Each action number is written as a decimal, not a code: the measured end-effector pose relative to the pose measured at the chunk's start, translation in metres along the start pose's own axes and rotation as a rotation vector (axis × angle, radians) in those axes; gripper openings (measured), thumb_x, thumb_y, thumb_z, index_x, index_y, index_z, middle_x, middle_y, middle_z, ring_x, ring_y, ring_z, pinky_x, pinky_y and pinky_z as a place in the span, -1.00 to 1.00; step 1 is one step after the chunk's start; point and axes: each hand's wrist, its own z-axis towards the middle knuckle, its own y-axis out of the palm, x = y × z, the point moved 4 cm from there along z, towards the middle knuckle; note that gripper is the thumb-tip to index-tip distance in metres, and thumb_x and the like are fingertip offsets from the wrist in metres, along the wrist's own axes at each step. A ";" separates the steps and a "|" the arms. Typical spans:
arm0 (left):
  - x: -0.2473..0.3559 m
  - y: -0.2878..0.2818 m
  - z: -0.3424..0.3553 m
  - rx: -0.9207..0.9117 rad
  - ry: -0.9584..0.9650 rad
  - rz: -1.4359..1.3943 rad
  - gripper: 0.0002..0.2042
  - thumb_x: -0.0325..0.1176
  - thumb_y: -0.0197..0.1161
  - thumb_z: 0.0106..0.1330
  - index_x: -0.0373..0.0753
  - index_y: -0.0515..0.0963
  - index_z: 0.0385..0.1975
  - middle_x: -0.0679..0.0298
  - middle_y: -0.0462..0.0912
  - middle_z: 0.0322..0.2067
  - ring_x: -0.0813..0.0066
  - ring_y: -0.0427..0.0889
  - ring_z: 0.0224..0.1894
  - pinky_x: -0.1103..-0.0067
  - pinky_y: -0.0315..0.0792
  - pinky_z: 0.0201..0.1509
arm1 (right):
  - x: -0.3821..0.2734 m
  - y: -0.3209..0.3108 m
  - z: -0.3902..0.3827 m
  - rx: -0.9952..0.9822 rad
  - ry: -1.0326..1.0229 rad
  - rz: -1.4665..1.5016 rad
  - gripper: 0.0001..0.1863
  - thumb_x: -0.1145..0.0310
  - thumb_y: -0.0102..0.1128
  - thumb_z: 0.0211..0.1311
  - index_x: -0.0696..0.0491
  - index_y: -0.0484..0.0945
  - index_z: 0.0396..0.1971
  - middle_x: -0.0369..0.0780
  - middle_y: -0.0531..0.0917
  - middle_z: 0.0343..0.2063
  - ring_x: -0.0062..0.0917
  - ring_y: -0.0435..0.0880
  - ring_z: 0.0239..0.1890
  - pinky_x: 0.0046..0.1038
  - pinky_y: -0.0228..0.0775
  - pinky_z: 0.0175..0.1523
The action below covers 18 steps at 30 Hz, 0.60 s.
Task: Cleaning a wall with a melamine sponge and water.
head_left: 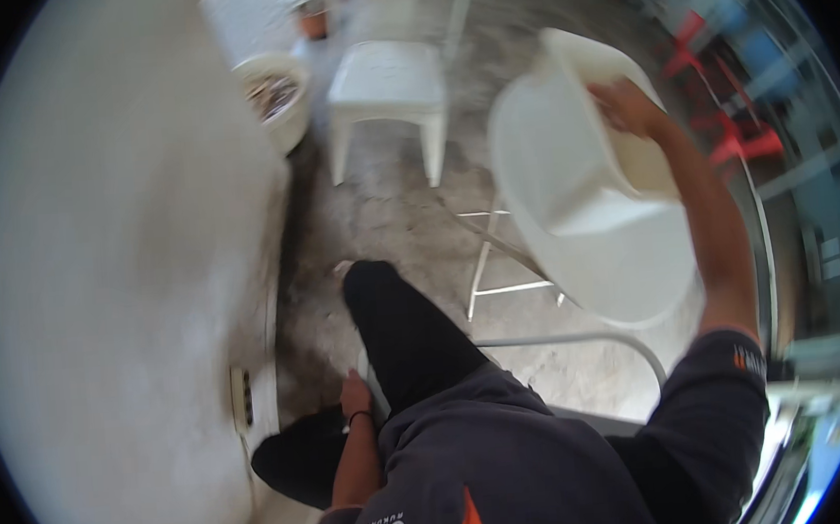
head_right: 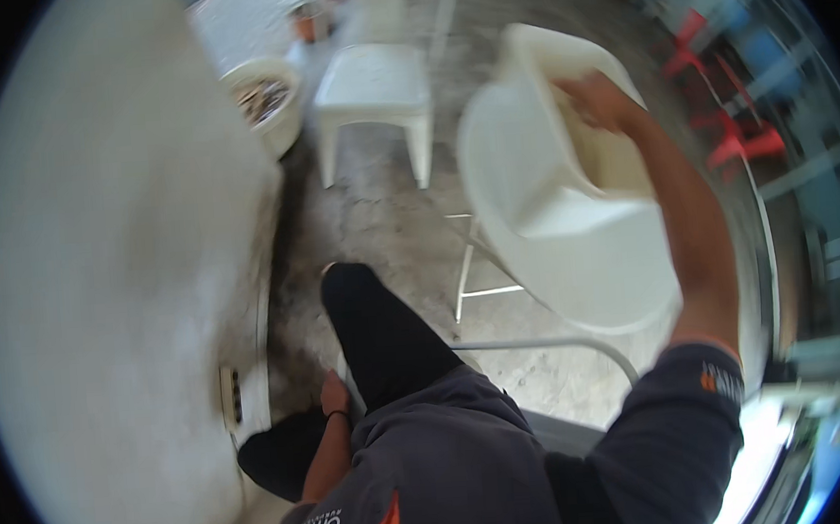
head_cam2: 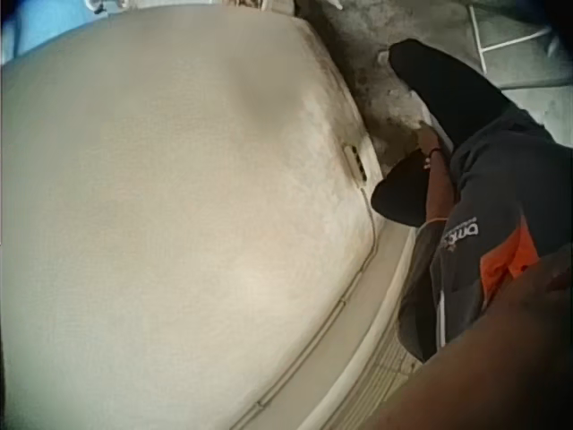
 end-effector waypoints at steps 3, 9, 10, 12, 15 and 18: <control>0.038 0.017 0.005 0.008 0.132 0.048 -0.41 0.15 -0.23 0.38 -0.27 0.57 -0.16 -0.08 0.63 -0.17 -0.08 0.59 -0.06 0.16 0.42 0.04 | 0.158 -0.009 -0.050 -0.160 0.051 -0.409 -0.76 0.45 0.07 0.08 0.15 0.62 -0.26 0.06 0.63 -0.45 -0.07 0.61 -0.34 -0.06 0.42 -0.16; 0.014 -0.029 -0.025 -0.027 -0.143 -0.080 -0.44 0.15 -0.17 0.34 -0.25 0.54 -0.11 0.00 0.64 -0.19 0.06 0.62 -0.09 0.20 0.37 0.06 | -0.076 -0.102 -0.059 -0.218 0.153 -0.099 -0.38 -0.10 0.06 0.16 0.10 0.44 0.05 -0.13 0.61 -0.22 -0.36 0.59 -0.22 -0.30 0.46 -0.11; 0.019 -0.027 -0.026 -0.057 -0.125 -0.073 -0.44 0.16 -0.16 0.34 -0.23 0.53 -0.08 0.03 0.64 -0.18 0.10 0.61 -0.08 0.20 0.35 0.09 | -0.103 -0.116 -0.051 -0.121 0.249 -0.133 -0.36 -0.11 0.07 0.14 0.09 0.43 0.06 -0.14 0.59 -0.19 -0.36 0.58 -0.20 -0.29 0.44 -0.09; 0.022 -0.018 -0.036 -0.094 -0.125 -0.078 -0.44 0.16 -0.16 0.33 -0.21 0.51 -0.05 0.06 0.63 -0.16 0.15 0.61 -0.07 0.21 0.32 0.11 | -0.154 -0.134 -0.032 0.021 0.215 -0.106 -0.32 -0.13 0.07 0.11 0.07 0.40 0.10 -0.15 0.56 -0.13 -0.35 0.55 -0.14 -0.29 0.41 -0.05; 0.023 -0.018 -0.027 -0.124 -0.154 -0.120 -0.44 0.17 -0.15 0.32 -0.20 0.50 -0.03 0.07 0.61 -0.09 0.18 0.59 -0.02 0.17 0.28 0.13 | -0.222 -0.131 0.007 0.119 0.039 0.031 -0.27 -0.16 0.08 0.06 0.04 0.35 0.15 -0.17 0.51 -0.05 -0.35 0.52 -0.07 -0.28 0.37 0.00; 0.022 -0.016 -0.033 -0.105 -0.168 -0.167 -0.45 0.18 -0.14 0.32 -0.18 0.53 -0.05 0.09 0.64 -0.14 0.19 0.61 -0.05 0.18 0.29 0.11 | -0.277 -0.078 0.036 0.051 -0.161 0.340 -0.21 -0.20 0.09 0.02 0.00 0.31 0.19 -0.18 0.46 0.04 -0.34 0.48 0.01 -0.27 0.33 0.06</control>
